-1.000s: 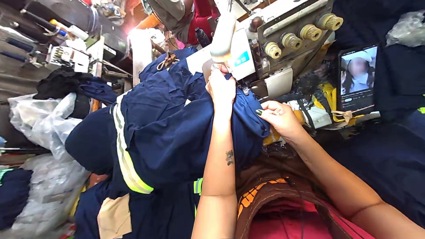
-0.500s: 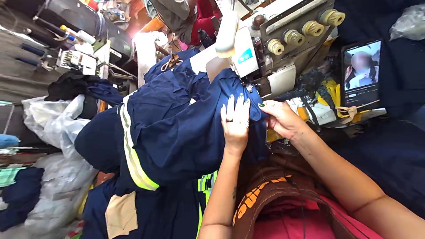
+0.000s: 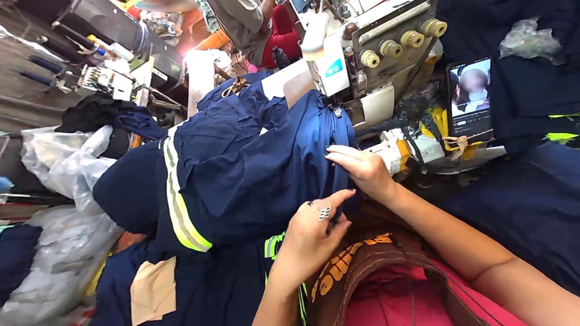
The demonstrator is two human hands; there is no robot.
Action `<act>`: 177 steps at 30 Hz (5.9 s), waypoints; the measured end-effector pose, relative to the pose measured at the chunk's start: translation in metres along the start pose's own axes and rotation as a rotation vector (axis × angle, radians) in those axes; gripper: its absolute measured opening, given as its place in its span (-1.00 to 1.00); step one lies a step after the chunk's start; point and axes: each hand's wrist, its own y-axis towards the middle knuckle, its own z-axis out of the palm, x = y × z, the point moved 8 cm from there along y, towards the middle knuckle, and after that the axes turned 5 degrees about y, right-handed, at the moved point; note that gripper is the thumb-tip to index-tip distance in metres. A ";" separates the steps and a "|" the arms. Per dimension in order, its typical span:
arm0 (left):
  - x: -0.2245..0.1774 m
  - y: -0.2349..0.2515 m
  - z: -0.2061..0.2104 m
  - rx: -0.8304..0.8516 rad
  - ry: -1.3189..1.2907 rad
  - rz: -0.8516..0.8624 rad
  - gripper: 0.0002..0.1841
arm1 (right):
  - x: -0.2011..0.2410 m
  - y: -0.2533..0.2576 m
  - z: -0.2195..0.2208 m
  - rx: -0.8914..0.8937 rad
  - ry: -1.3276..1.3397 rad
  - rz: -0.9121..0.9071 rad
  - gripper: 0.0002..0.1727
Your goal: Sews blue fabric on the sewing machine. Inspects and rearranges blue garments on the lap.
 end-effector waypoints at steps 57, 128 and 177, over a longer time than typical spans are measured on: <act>-0.052 0.036 0.005 0.396 0.533 0.574 -0.87 | 0.093 0.076 -0.060 0.341 0.330 0.045 -0.82; 0.000 0.174 -0.079 0.458 0.506 0.505 -0.47 | -0.069 0.024 -0.018 0.039 0.573 0.267 -0.87; 0.081 0.154 0.018 -0.426 0.426 -0.153 -0.82 | -0.066 0.014 -0.026 -0.171 0.150 0.193 -0.79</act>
